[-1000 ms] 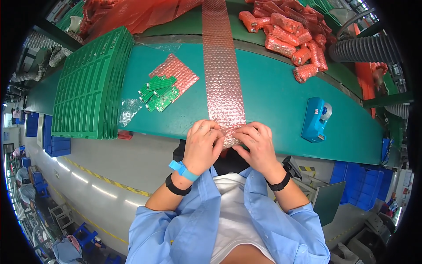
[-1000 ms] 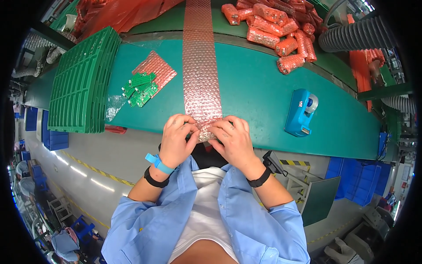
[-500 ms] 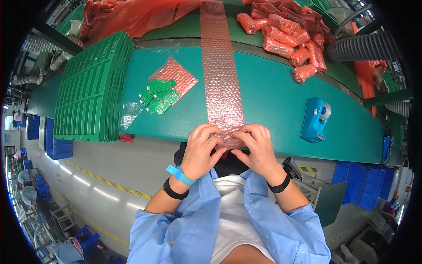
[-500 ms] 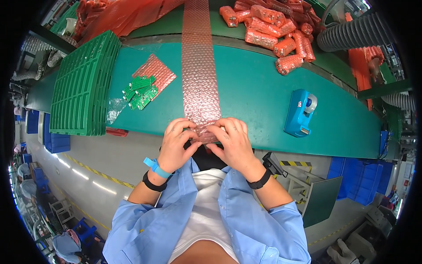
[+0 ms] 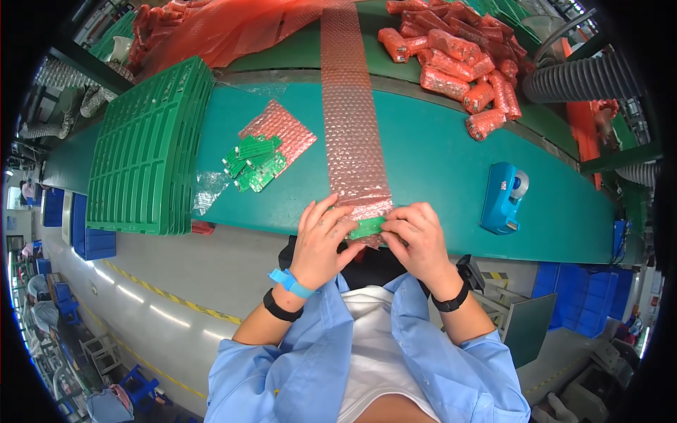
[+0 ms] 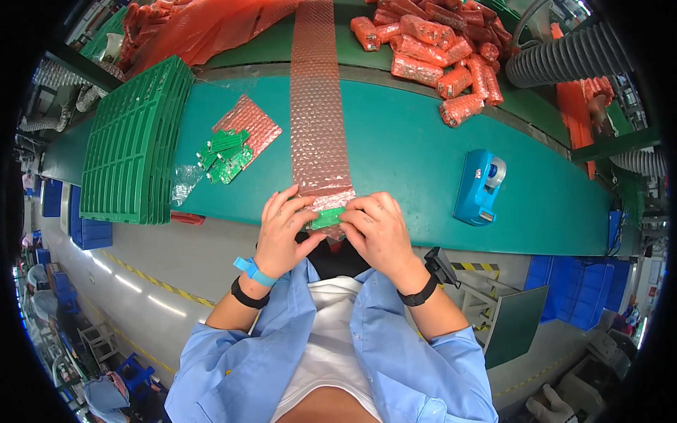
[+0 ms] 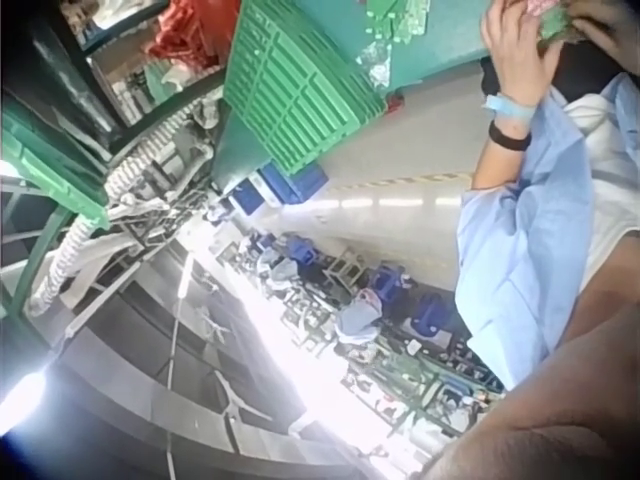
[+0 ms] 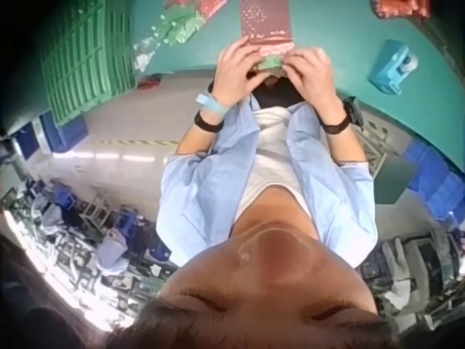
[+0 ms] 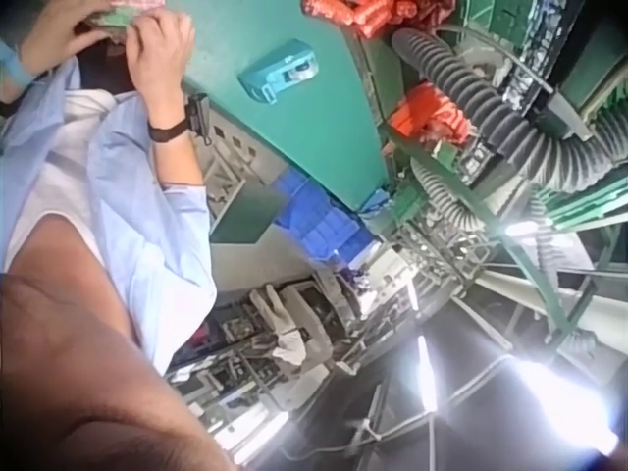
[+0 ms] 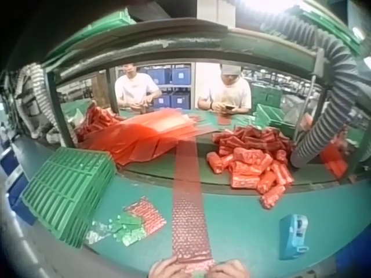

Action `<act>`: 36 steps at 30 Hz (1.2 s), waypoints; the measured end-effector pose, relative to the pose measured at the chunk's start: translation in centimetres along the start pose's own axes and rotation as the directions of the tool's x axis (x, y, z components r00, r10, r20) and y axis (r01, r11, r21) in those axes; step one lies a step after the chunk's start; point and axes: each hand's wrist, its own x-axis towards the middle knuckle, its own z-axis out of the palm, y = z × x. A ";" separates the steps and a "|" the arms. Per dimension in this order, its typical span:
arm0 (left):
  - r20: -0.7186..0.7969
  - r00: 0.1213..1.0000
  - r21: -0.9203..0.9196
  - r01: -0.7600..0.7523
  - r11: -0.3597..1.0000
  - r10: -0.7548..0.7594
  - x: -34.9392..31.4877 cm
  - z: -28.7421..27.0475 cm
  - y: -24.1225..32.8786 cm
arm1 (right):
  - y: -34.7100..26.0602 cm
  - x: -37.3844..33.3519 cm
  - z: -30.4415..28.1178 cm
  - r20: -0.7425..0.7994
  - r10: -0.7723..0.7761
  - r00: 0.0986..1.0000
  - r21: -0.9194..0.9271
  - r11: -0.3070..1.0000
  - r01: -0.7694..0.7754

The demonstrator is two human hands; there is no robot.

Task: The person picks up a circuit board and places it onto a strip of bubble wrap, then rolls the bubble wrap around the board by hand. They repeat this process multiple times, rolling each circuit board into the same long strip of bubble wrap.

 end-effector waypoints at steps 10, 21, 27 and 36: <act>0.064 0.995 -0.050 0.079 0.996 -0.076 -0.2 0.2 -0.4 | -0.9 1.6 1.2 0.165 0.110 0.980 0.007 0.994 -0.112; 0.016 0.995 -0.193 0.102 0.976 -0.101 -0.7 -0.7 -0.6 | -1.0 1.7 1.1 -0.043 0.088 0.995 0.229 0.971 -0.076; 0.037 0.997 -0.209 0.070 0.975 -0.063 -1.2 -1.7 -0.8 | -1.2 0.0 3.4 -0.062 -0.071 0.996 0.072 0.995 0.075; 0.059 0.997 -0.019 -0.057 0.998 0.058 -2.7 -1.3 -2.7 | -1.7 -0.3 5.2 -0.058 -0.130 0.990 0.013 0.991 0.131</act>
